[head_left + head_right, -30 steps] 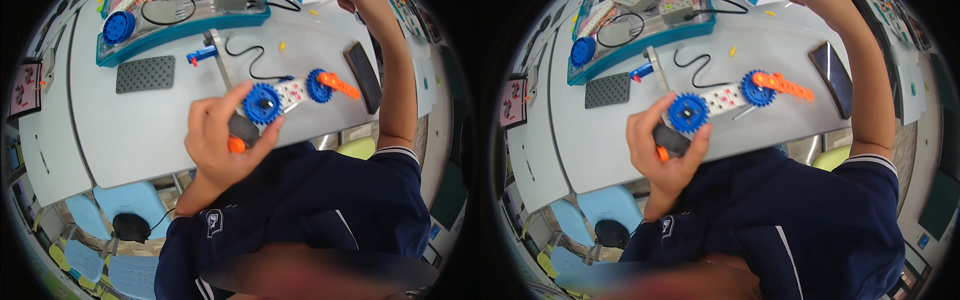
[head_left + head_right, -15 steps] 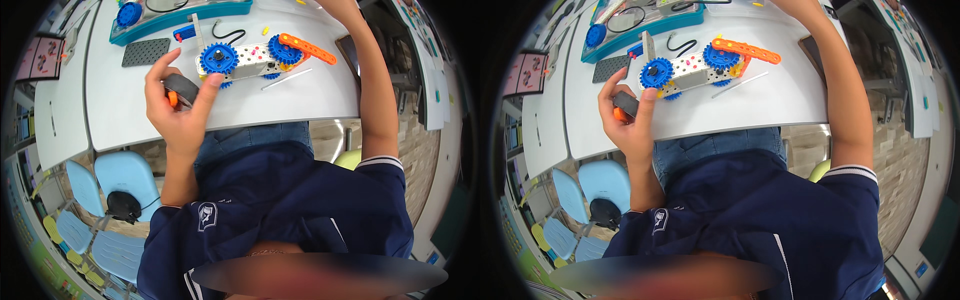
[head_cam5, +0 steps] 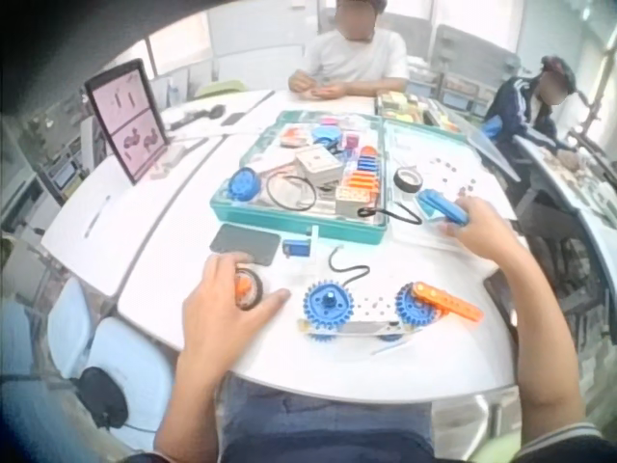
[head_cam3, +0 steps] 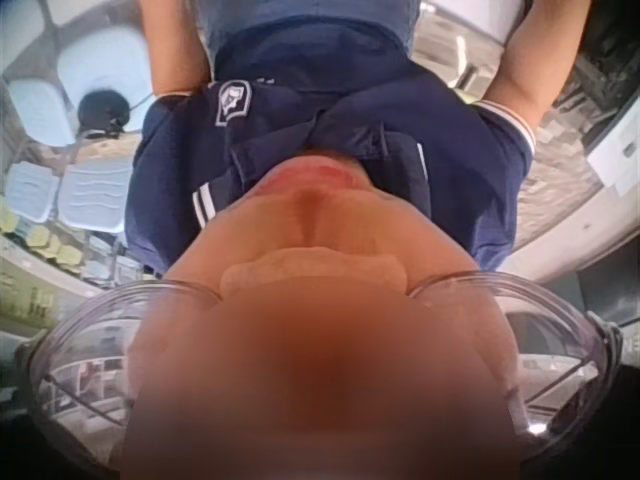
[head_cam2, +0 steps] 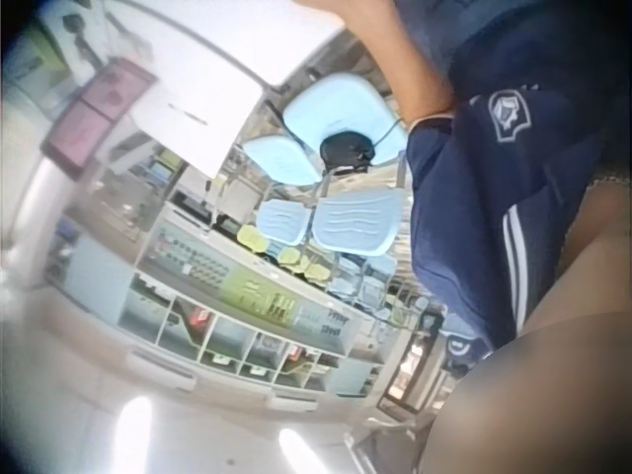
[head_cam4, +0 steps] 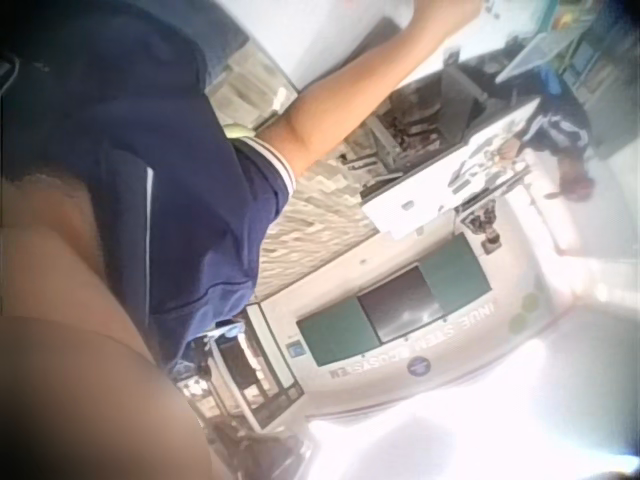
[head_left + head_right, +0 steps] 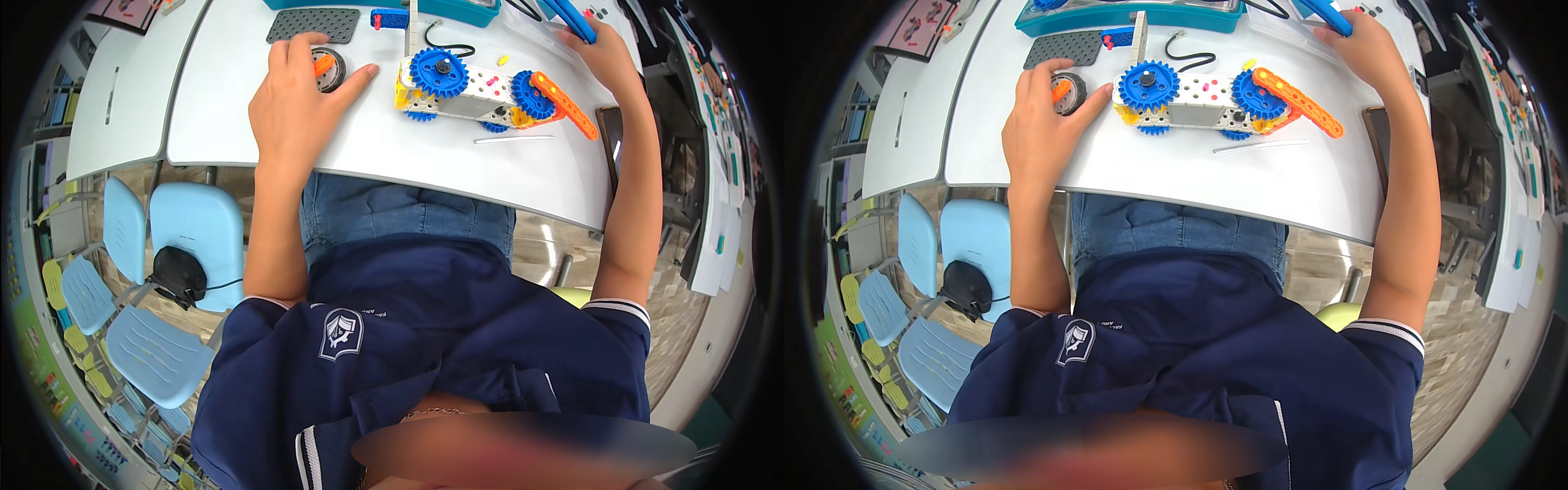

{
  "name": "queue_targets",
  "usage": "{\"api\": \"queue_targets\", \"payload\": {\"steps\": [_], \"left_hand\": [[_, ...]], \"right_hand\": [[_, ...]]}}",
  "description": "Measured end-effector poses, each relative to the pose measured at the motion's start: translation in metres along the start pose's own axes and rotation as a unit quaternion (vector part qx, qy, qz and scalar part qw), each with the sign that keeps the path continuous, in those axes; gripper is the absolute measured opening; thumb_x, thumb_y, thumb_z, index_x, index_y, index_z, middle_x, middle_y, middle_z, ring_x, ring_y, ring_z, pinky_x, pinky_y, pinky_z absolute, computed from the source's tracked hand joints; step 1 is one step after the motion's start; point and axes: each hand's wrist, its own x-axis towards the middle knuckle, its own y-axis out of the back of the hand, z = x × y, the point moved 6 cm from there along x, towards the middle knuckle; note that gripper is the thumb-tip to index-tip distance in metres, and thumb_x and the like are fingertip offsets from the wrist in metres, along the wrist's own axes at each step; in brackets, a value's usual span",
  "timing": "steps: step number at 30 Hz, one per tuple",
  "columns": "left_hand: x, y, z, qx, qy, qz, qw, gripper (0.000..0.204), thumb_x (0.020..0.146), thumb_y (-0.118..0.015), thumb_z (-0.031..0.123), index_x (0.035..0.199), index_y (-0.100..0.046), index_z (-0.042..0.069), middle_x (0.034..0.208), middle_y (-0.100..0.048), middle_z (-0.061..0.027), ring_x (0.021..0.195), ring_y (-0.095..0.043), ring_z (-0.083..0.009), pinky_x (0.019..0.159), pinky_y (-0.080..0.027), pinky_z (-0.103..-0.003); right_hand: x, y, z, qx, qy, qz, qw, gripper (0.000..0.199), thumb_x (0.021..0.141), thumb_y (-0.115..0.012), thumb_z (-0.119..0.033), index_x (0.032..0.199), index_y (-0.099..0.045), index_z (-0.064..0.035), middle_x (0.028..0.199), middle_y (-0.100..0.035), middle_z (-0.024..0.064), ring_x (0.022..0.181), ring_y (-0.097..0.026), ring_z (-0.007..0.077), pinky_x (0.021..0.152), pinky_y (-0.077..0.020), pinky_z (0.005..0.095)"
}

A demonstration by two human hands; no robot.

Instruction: The person assembles a small robot using colorful plastic parts from a kit. They connect beams, gears, and wheels, then attach a motor and control unit to the frame.

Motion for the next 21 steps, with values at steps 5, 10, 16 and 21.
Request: {"api": "queue_targets", "payload": {"steps": [5, 10, 16, 21], "left_hand": [[-0.001, 0.005, -0.005, -0.048, 0.035, -0.009, 0.998, 0.081, 0.074, -0.083, 0.060, 0.130, -0.058, 0.007, 0.120, -0.056, -0.0136, 0.095, -0.069, -0.0266, 0.076, -0.057, -0.038], [-0.007, 0.023, -0.018, -0.151, 0.092, 0.014, 0.984, 0.071, 0.087, -0.075, 0.055, 0.134, -0.055, 0.007, 0.125, -0.051, -0.0141, 0.108, -0.062, -0.0248, 0.089, -0.053, -0.036], [-0.020, 0.035, -0.007, -0.623, 0.156, -0.180, 0.745, 0.057, 0.110, -0.036, 0.049, 0.128, -0.059, -0.001, 0.106, -0.056, -0.0050, 0.083, -0.045, -0.0109, 0.076, -0.039, -0.025], [-0.046, 0.043, 0.040, -0.683, 0.109, -0.337, 0.639, 0.035, 0.110, -0.039, 0.031, 0.099, -0.052, 0.001, 0.092, -0.045, -0.0052, 0.077, -0.040, -0.0086, 0.068, -0.035, -0.024]], "right_hand": [[0.002, -0.001, 0.010, -0.015, 0.006, 0.004, 1.000, 0.041, 0.094, -0.073, -0.039, 0.114, -0.072, -0.0029, 0.091, -0.074, 0.0144, 0.080, -0.068, 0.0239, 0.080, -0.0510, 0.0363], [-0.006, 0.006, 0.014, 0.002, -0.001, 0.064, 0.998, 0.038, 0.095, -0.072, -0.036, 0.116, -0.072, -0.0041, 0.084, -0.070, 0.0104, 0.075, -0.064, 0.0193, 0.076, -0.0492, 0.0342], [-0.044, 0.042, -0.032, 0.063, 0.052, 0.206, 0.975, 0.024, 0.086, -0.078, -0.021, 0.095, -0.072, 0.0005, 0.086, -0.069, 0.0147, 0.081, -0.065, 0.0255, 0.077, -0.0496, 0.0376], [-0.101, 0.098, -0.069, 0.290, -0.018, 0.201, 0.935, 0.028, 0.094, -0.073, -0.024, 0.108, -0.073, 0.0005, 0.079, -0.066, 0.0008, 0.065, -0.053, 0.0052, 0.059, -0.0379, 0.0215]]}}
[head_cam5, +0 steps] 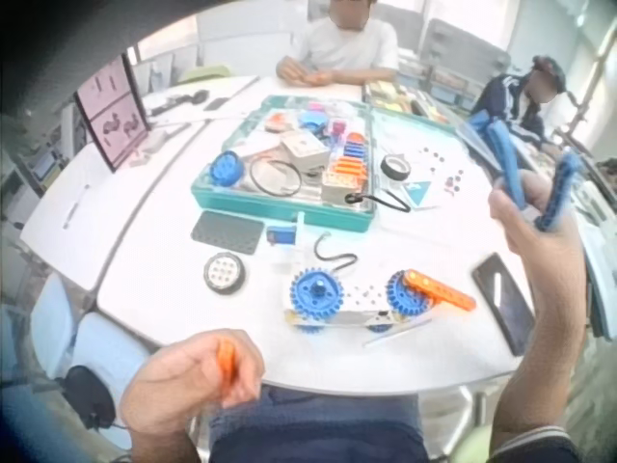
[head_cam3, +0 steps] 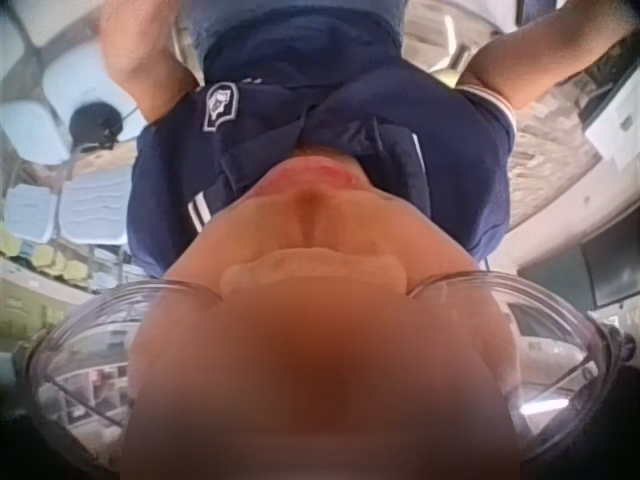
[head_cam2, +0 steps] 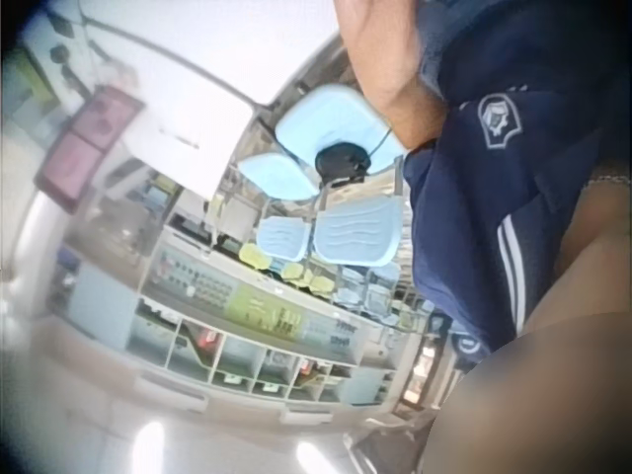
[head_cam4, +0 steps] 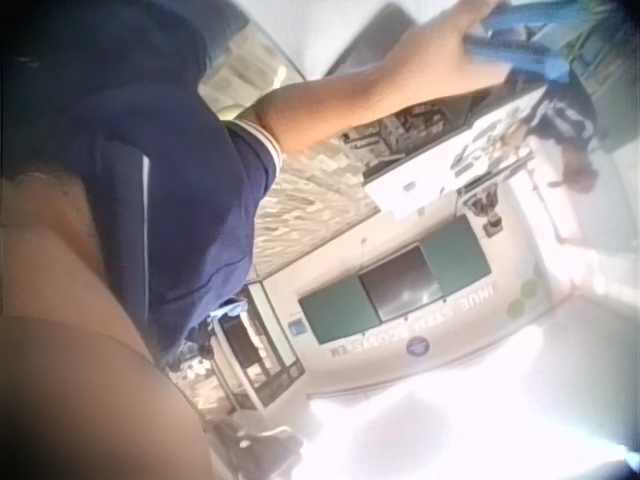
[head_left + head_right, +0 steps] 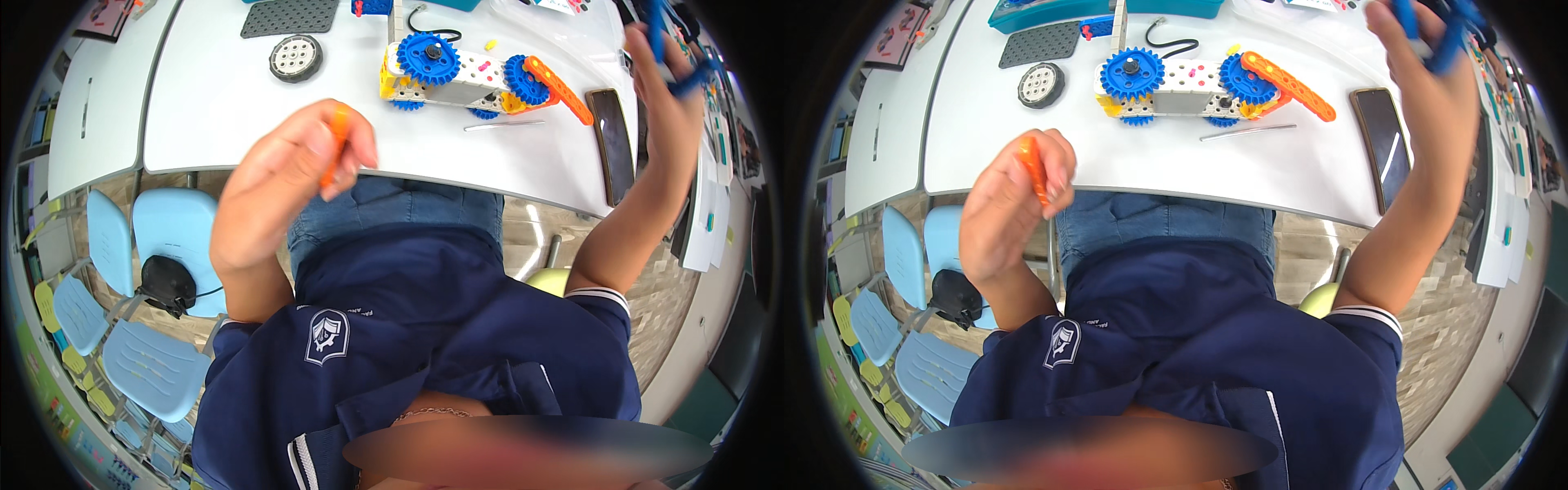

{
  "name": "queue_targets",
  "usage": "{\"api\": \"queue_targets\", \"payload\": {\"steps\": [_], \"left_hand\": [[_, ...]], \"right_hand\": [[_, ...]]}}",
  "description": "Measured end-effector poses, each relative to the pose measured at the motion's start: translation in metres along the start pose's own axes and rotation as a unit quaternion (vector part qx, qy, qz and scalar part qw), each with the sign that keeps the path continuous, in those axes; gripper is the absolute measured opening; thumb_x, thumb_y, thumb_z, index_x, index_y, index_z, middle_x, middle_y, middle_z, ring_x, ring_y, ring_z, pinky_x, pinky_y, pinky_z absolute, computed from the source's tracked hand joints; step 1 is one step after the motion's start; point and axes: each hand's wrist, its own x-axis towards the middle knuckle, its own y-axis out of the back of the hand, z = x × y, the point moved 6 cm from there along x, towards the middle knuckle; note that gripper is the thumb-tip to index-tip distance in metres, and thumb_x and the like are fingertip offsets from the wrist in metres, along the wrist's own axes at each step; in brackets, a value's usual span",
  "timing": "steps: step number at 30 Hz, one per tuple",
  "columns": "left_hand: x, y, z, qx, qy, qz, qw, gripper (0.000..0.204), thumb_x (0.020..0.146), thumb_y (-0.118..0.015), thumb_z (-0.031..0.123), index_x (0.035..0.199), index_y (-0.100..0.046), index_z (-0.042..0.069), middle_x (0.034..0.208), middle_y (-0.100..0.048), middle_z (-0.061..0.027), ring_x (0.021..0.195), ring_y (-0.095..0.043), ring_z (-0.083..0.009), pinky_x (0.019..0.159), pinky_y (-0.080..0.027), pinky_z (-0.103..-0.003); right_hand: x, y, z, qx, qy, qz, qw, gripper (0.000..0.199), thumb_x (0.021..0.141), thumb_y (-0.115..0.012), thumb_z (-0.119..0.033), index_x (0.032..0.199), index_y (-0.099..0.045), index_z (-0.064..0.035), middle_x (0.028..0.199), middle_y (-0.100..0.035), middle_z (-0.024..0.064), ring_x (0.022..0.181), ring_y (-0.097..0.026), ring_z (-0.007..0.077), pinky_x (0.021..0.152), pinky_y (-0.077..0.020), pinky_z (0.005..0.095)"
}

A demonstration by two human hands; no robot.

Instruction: The person assembles a small robot using colorful plastic parts from a kit. They connect beams, gears, and wheels, then attach a motor and control unit to the frame.

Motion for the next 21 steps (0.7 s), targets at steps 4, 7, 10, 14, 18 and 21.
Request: {"api": "queue_targets", "payload": {"steps": [4, 7, 10, 14, 18, 21], "left_hand": [[0.009, -0.029, -0.006, -0.089, -0.001, 0.018, 0.996, 0.022, 0.108, -0.051, 0.019, 0.114, -0.060, -0.001, 0.090, -0.058, -0.0011, 0.073, -0.046, -0.0039, 0.065, -0.039, -0.019], [0.014, -0.044, -0.008, -0.015, 0.026, 0.052, 0.998, 0.029, 0.110, -0.045, 0.023, 0.111, -0.057, -0.003, 0.080, -0.056, -0.0030, 0.056, -0.037, -0.0032, 0.052, -0.031, -0.017], [0.025, -0.058, -0.009, 0.016, -0.010, 0.050, 0.999, 0.028, 0.109, -0.047, 0.021, 0.121, -0.059, -0.002, 0.076, -0.058, -0.0019, 0.051, -0.035, 0.0002, 0.048, -0.027, -0.015], [0.027, -0.068, -0.014, 0.032, 0.005, 0.052, 0.998, 0.023, 0.108, -0.050, 0.017, 0.121, -0.060, 0.001, 0.077, -0.062, -0.0003, 0.058, -0.044, -0.0009, 0.053, -0.034, -0.018], [0.025, -0.069, -0.016, 0.048, -0.007, 0.082, 0.995, 0.021, 0.106, -0.053, 0.015, 0.118, -0.063, 0.001, 0.076, -0.067, -0.0009, 0.062, -0.054, -0.0021, 0.057, -0.042, -0.019], [0.026, -0.069, -0.017, 0.096, -0.036, 0.104, 0.989, 0.020, 0.105, -0.055, 0.014, 0.115, -0.066, 0.000, 0.072, -0.069, -0.0036, 0.064, -0.061, -0.0032, 0.057, -0.046, -0.020]], "right_hand": [[-0.065, 0.000, -0.045, 0.151, 0.006, 0.021, 0.988, 0.016, 0.097, -0.065, -0.013, 0.104, -0.066, 0.0021, 0.093, -0.066, 0.0082, 0.063, -0.045, 0.0025, 0.057, -0.0307, 0.0173], [-0.103, -0.037, -0.067, 0.173, 0.092, -0.049, 0.979, 0.015, 0.101, -0.060, -0.010, 0.106, -0.060, 0.0044, 0.101, -0.064, 0.0149, 0.064, -0.044, 0.0045, 0.058, -0.0325, 0.0183], [-0.121, -0.064, -0.067, 0.238, 0.069, -0.056, 0.967, 0.016, 0.099, -0.064, -0.012, 0.102, -0.062, 0.0040, 0.100, -0.065, 0.0138, 0.063, -0.046, 0.0051, 0.057, -0.0344, 0.0192], [-0.124, -0.076, -0.064, 0.265, 0.032, -0.055, 0.962, 0.016, 0.098, -0.068, -0.013, 0.101, -0.064, 0.0020, 0.101, -0.064, 0.0087, 0.069, -0.052, 0.0066, 0.060, -0.0396, 0.0206], [-0.124, -0.079, -0.063, 0.191, 0.073, -0.016, 0.979, 0.012, 0.096, -0.070, -0.009, 0.100, -0.065, 0.0013, 0.099, -0.064, 0.0079, 0.080, -0.060, 0.0122, 0.071, -0.0495, 0.0252], [-0.130, -0.079, -0.059, 0.194, 0.067, 0.018, 0.979, 0.012, 0.088, -0.075, -0.002, 0.096, -0.066, 0.0007, 0.094, -0.067, 0.0091, 0.083, -0.063, 0.0186, 0.075, -0.0509, 0.0294]]}}
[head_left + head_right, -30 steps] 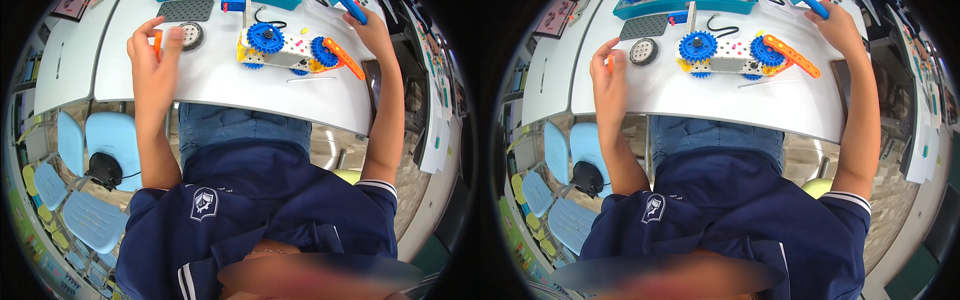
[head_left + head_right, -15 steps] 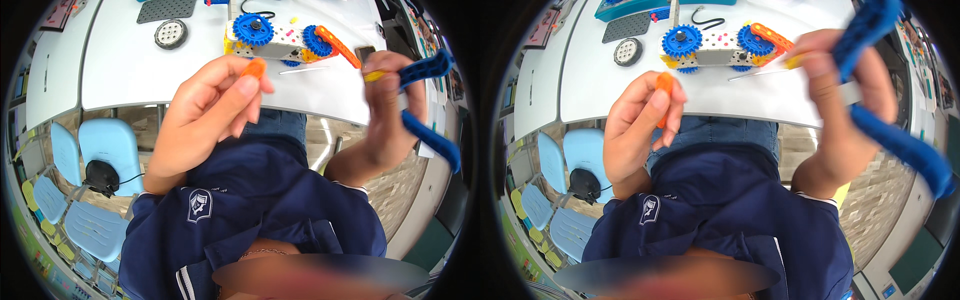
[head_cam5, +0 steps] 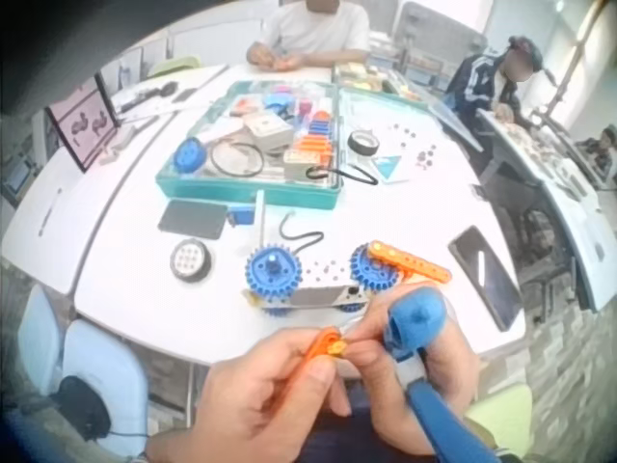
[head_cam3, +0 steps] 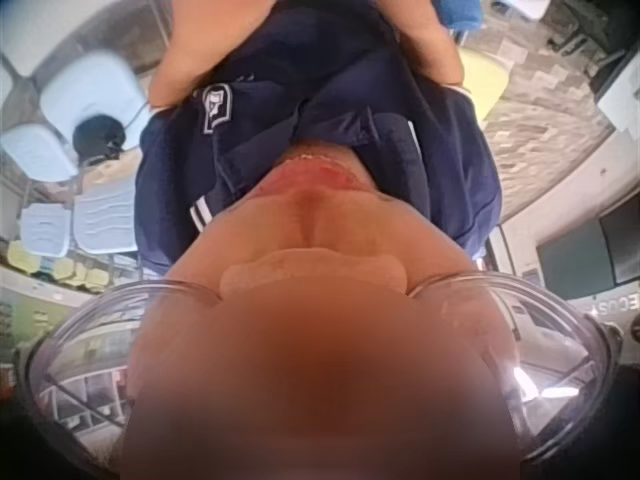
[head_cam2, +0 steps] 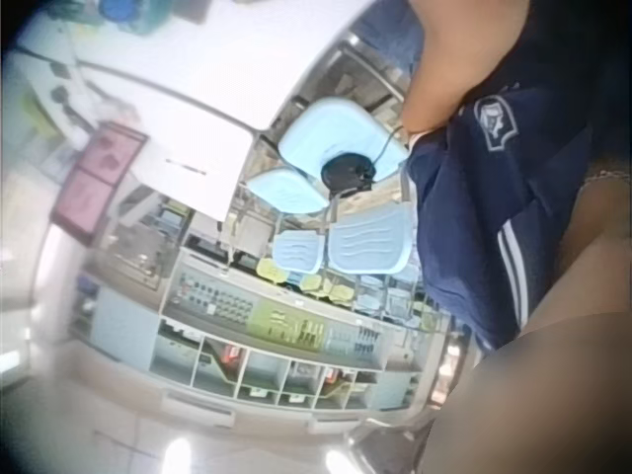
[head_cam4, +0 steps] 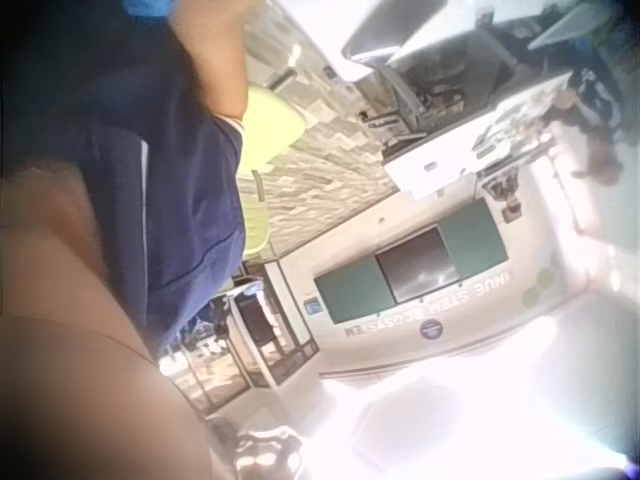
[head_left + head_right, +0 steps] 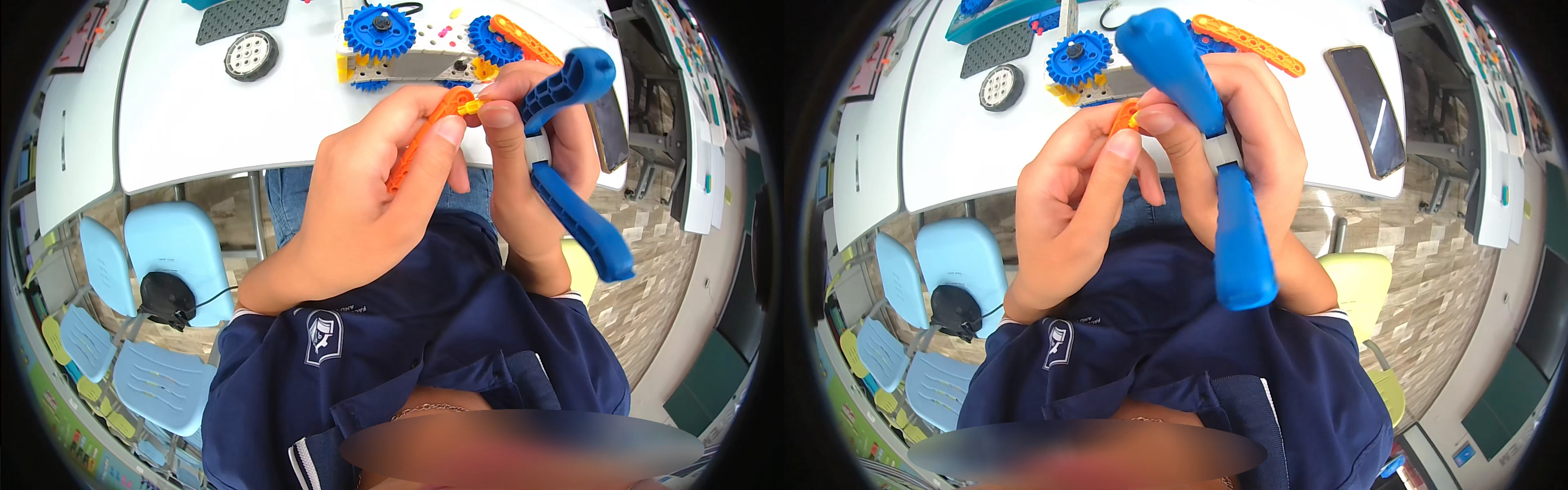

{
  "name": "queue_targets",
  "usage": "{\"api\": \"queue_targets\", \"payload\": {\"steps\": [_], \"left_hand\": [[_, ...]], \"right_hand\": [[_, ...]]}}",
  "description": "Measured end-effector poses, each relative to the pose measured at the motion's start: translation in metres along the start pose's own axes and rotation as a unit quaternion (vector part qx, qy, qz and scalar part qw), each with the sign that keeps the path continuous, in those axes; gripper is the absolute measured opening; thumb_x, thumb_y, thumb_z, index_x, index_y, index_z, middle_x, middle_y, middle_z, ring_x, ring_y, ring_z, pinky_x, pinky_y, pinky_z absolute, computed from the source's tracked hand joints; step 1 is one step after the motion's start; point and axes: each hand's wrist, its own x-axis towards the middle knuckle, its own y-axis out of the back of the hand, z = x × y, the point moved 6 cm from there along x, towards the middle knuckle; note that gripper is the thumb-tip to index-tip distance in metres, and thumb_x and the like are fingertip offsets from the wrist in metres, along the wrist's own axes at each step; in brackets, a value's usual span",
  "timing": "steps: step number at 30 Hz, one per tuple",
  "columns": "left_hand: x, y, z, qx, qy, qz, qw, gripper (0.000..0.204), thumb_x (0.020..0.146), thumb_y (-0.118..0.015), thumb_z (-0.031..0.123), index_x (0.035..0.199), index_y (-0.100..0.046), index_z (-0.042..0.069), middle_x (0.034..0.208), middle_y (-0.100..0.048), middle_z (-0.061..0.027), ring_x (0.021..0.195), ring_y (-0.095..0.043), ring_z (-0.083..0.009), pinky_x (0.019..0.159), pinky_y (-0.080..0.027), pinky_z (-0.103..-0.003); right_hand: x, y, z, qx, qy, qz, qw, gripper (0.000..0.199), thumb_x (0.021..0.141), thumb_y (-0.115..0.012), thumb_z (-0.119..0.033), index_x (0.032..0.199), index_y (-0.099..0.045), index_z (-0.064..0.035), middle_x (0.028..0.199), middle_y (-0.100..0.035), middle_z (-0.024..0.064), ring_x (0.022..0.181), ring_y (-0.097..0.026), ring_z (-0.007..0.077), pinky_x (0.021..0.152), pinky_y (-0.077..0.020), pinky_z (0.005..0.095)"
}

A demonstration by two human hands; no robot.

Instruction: The person assembles a small robot using colorful plastic parts from a kit. They connect beams, gears, and wheels, then attach a motor and control unit to the frame.

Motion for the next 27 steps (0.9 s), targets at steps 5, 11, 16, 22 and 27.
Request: {"api": "queue_targets", "payload": {"steps": [5, 11, 16, 22, 27], "left_hand": [[0.001, 0.002, -0.001, 0.036, -0.042, 0.030, 0.998, 0.017, 0.103, -0.058, 0.012, 0.107, -0.069, 0.000, 0.069, -0.068, -0.0039, 0.063, -0.067, -0.0068, 0.054, -0.048, -0.022], [-0.002, 0.003, -0.003, 0.100, -0.006, 0.029, 0.994, 0.015, 0.102, -0.061, 0.013, 0.103, -0.069, 0.000, 0.067, -0.066, -0.0062, 0.058, -0.063, -0.0094, 0.052, -0.047, -0.025], [-0.001, 0.000, -0.004, 0.112, -0.027, 0.021, 0.993, 0.015, 0.102, -0.061, 0.014, 0.107, -0.066, 0.001, 0.071, -0.065, -0.0091, 0.058, -0.062, -0.0149, 0.053, -0.047, -0.030], [-0.002, -0.002, -0.006, 0.142, -0.053, 0.027, 0.988, 0.015, 0.103, -0.059, 0.014, 0.110, -0.063, 0.001, 0.072, -0.065, -0.0105, 0.058, -0.062, -0.0219, 0.054, -0.048, -0.033], [-0.007, -0.005, -0.003, 0.163, -0.095, 0.059, 0.980, 0.015, 0.104, -0.058, 0.013, 0.109, -0.064, 0.001, 0.075, -0.066, -0.0114, 0.059, -0.064, -0.0235, 0.054, -0.049, -0.034]], "right_hand": [[-0.005, -0.001, -0.002, -0.056, 0.046, 0.025, 0.997, 0.019, 0.082, -0.079, 0.001, 0.097, -0.067, 0.0012, 0.094, -0.067, 0.0125, 0.083, -0.064, 0.0236, 0.075, -0.0512, 0.0318], [-0.006, 0.002, -0.001, -0.089, 0.064, 0.048, 0.993, 0.020, 0.082, -0.079, 0.000, 0.098, -0.067, 0.0007, 0.094, -0.067, 0.0127, 0.082, -0.064, 0.0239, 0.074, -0.0510, 0.0315], [-0.006, 0.003, 0.005, -0.084, 0.057, 0.053, 0.993, 0.020, 0.082, -0.078, 0.002, 0.097, -0.066, 0.0010, 0.094, -0.068, 0.0128, 0.083, -0.065, 0.0248, 0.075, -0.0517, 0.0315], [-0.005, -0.004, 0.007, -0.106, 0.156, 0.077, 0.979, 0.021, 0.077, -0.074, 0.007, 0.096, -0.066, 0.0023, 0.092, -0.070, 0.0142, 0.082, -0.067, 0.0268, 0.074, -0.0543, 0.0326], [-0.006, -0.004, 0.000, -0.145, 0.219, 0.046, 0.964, 0.015, 0.085, -0.070, 0.010, 0.097, -0.063, 0.0022, 0.092, -0.068, 0.0138, 0.081, -0.065, 0.0210, 0.073, -0.0529, 0.0304]]}}
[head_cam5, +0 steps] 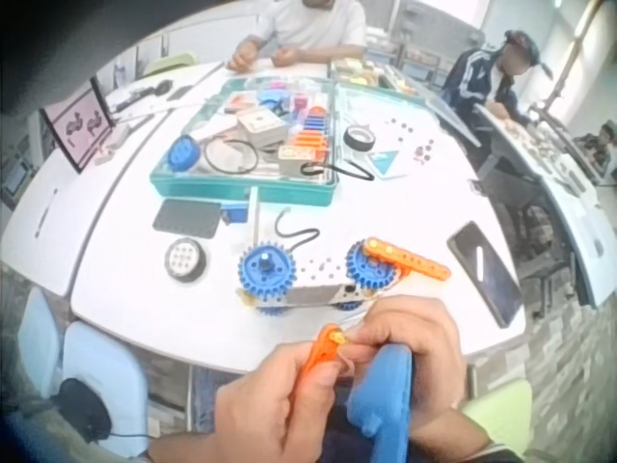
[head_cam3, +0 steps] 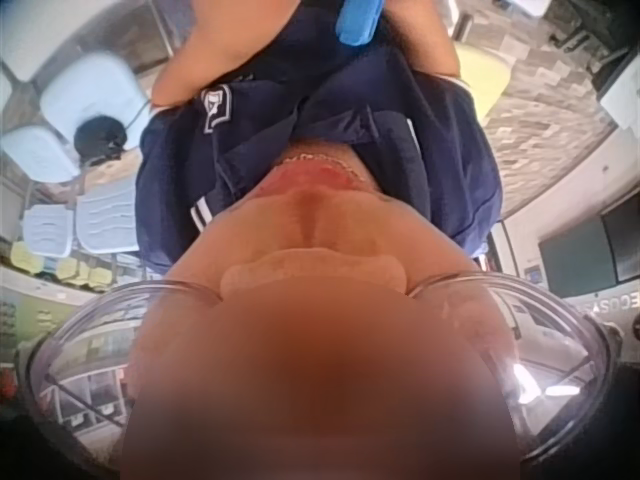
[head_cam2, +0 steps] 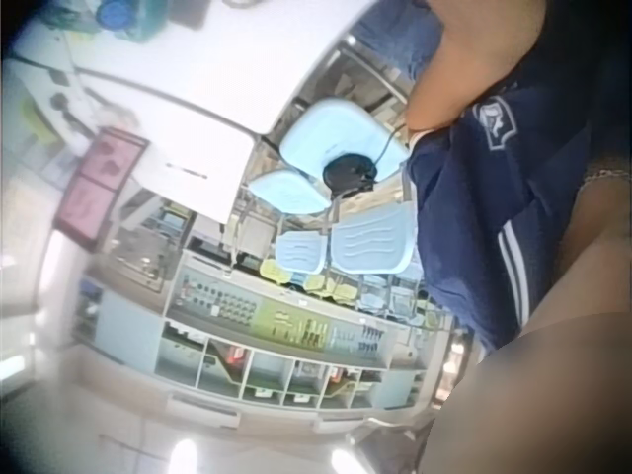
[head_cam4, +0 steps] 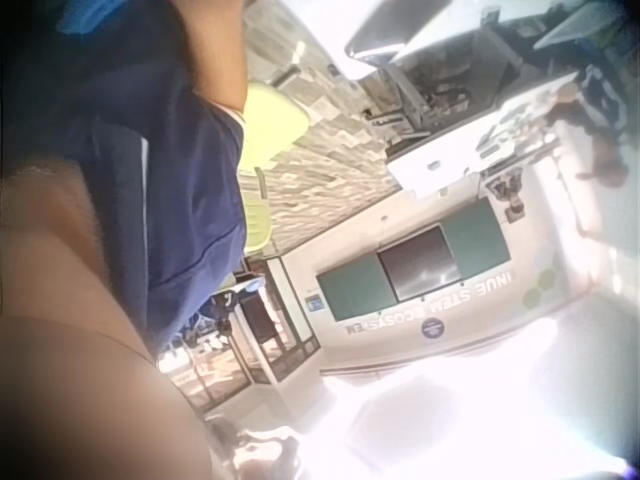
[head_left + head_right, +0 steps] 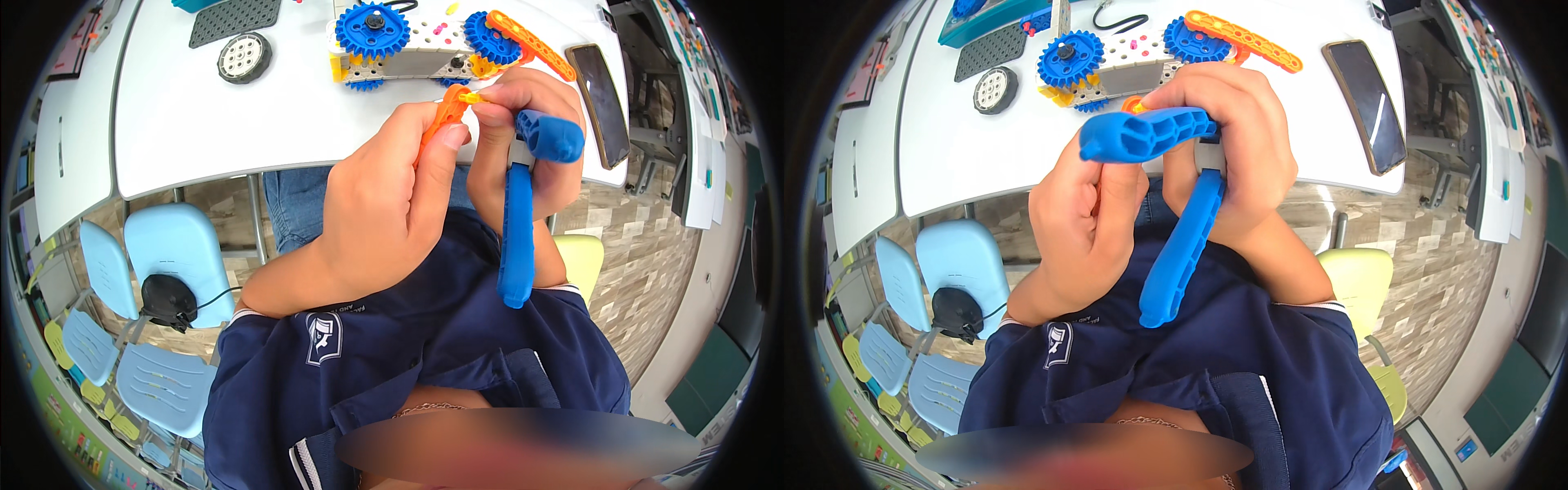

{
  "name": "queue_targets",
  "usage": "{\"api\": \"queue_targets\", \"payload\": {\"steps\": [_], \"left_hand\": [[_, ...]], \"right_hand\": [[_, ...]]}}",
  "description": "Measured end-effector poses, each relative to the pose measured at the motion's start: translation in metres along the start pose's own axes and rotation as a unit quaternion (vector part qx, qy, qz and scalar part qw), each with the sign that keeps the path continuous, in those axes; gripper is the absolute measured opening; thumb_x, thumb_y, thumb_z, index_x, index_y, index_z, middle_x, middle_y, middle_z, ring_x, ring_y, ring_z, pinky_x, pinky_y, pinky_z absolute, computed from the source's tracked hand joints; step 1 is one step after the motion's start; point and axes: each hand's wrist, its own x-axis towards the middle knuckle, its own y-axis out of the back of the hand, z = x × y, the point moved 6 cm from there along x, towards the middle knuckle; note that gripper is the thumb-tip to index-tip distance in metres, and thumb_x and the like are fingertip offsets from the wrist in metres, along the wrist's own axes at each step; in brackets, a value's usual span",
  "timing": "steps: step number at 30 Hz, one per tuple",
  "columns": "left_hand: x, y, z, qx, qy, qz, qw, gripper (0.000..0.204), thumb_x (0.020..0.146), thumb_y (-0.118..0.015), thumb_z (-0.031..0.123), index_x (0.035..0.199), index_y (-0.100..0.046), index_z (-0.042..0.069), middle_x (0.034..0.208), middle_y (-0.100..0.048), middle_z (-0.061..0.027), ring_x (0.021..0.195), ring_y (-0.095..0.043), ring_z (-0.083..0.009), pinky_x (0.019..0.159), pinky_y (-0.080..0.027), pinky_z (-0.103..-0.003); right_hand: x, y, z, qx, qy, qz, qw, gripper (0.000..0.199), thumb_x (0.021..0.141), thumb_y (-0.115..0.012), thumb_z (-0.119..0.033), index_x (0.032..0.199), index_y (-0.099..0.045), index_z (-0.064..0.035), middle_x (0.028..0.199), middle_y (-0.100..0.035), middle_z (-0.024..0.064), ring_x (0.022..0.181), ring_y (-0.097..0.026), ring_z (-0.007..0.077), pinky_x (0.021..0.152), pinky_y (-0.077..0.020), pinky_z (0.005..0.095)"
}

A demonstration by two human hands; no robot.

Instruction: The person assembles a small robot using colorful plastic parts from a kit. They connect beams, gears, and wheels, then attach a motor and control unit to the frame.

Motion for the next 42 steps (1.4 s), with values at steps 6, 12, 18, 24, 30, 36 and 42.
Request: {"api": "queue_targets", "payload": {"steps": [6, 12, 18, 24, 30, 36, 42], "left_hand": [[0.001, -0.002, 0.009, 0.033, -0.084, 0.042, 0.995, 0.014, 0.103, -0.058, 0.012, 0.110, -0.063, 0.000, 0.078, -0.068, -0.0123, 0.059, -0.064, -0.0234, 0.054, -0.050, -0.034], [0.004, -0.006, -0.001, -0.087, 0.000, -0.042, 0.995, 0.015, 0.106, -0.050, 0.010, 0.114, -0.059, 0.001, 0.074, -0.062, -0.0091, 0.059, -0.056, -0.0150, 0.058, -0.046, -0.030], [-0.002, -0.017, -0.021, -0.149, 0.093, -0.134, 0.975, 0.024, 0.110, -0.039, 0.013, 0.127, -0.051, 0.002, 0.082, -0.045, 0.0033, 0.070, -0.035, -0.0025, 0.064, -0.033, -0.019], [-0.001, -0.020, -0.035, -0.180, 0.132, -0.171, 0.960, 0.029, 0.110, -0.040, 0.014, 0.135, -0.049, 0.001, 0.089, -0.056, -0.0009, 0.066, -0.038, -0.0018, 0.061, -0.034, -0.017], [0.000, -0.014, -0.040, -0.225, 0.177, -0.200, 0.937, 0.031, 0.110, -0.040, 0.016, 0.136, -0.048, 0.001, 0.095, -0.061, -0.0039, 0.065, -0.041, -0.0031, 0.060, -0.035, -0.017], [0.001, -0.009, -0.047, -0.239, 0.160, -0.179, 0.941, 0.036, 0.109, -0.041, 0.015, 0.142, -0.044, -0.001, 0.107, -0.061, -0.0087, 0.070, -0.047, -0.0063, 0.063, -0.040, -0.020], [0.000, -0.010, -0.050, -0.296, 0.154, -0.199, 0.921, 0.042, 0.110, -0.043, 0.016, 0.146, -0.040, -0.004, 0.115, -0.064, -0.0169, 0.082, -0.063, -0.0145, 0.071, -0.051, -0.026]], "right_hand": [[0.002, -0.001, -0.003, -0.009, 0.002, 0.022, 1.000, 0.026, 0.069, -0.070, 0.010, 0.093, -0.069, 0.0021, 0.087, -0.070, 0.0128, 0.079, -0.067, 0.0252, 0.070, -0.0548, 0.0318], [0.018, 0.019, -0.002, 0.026, -0.054, -0.049, 0.997, 0.020, 0.076, -0.072, 0.005, 0.096, -0.071, 0.0029, 0.086, -0.070, 0.0109, 0.073, -0.061, 0.0184, 0.065, -0.0475, 0.0277], [0.075, 0.068, 0.082, 0.049, -0.246, 0.042, 0.967, 0.018, 0.092, -0.075, -0.009, 0.103, -0.074, 0.0048, 0.081, -0.068, 0.0038, 0.060, -0.046, 0.0016, 0.054, -0.0292, 0.0187], [0.103, 0.029, 0.201, -0.122, -0.301, -0.124, 0.938, 0.024, 0.088, -0.077, -0.021, 0.093, -0.072, 0.0016, 0.075, -0.068, 0.0074, 0.069, -0.060, 0.0144, 0.067, -0.0472, 0.0330], [0.122, 0.008, 0.258, -0.170, -0.240, -0.131, 0.947, 0.028, 0.084, -0.079, -0.025, 0.089, -0.072, 0.0012, 0.072, -0.067, 0.0125, 0.067, -0.063, 0.0217, 0.067, -0.0492, 0.0376], [0.131, 0.008, 0.252, -0.146, -0.324, -0.166, 0.920, 0.022, 0.084, -0.081, -0.021, 0.091, -0.073, -0.0018, 0.078, -0.069, 0.0091, 0.074, -0.063, 0.0171, 0.072, -0.0496, 0.0352], [0.097, -0.016, 0.176, 0.008, -0.209, -0.382, 0.900, 0.022, 0.083, -0.084, -0.019, 0.092, -0.071, -0.0039, 0.082, -0.068, 0.0046, 0.079, -0.061, 0.0146, 0.078, -0.0482, 0.0312]]}}
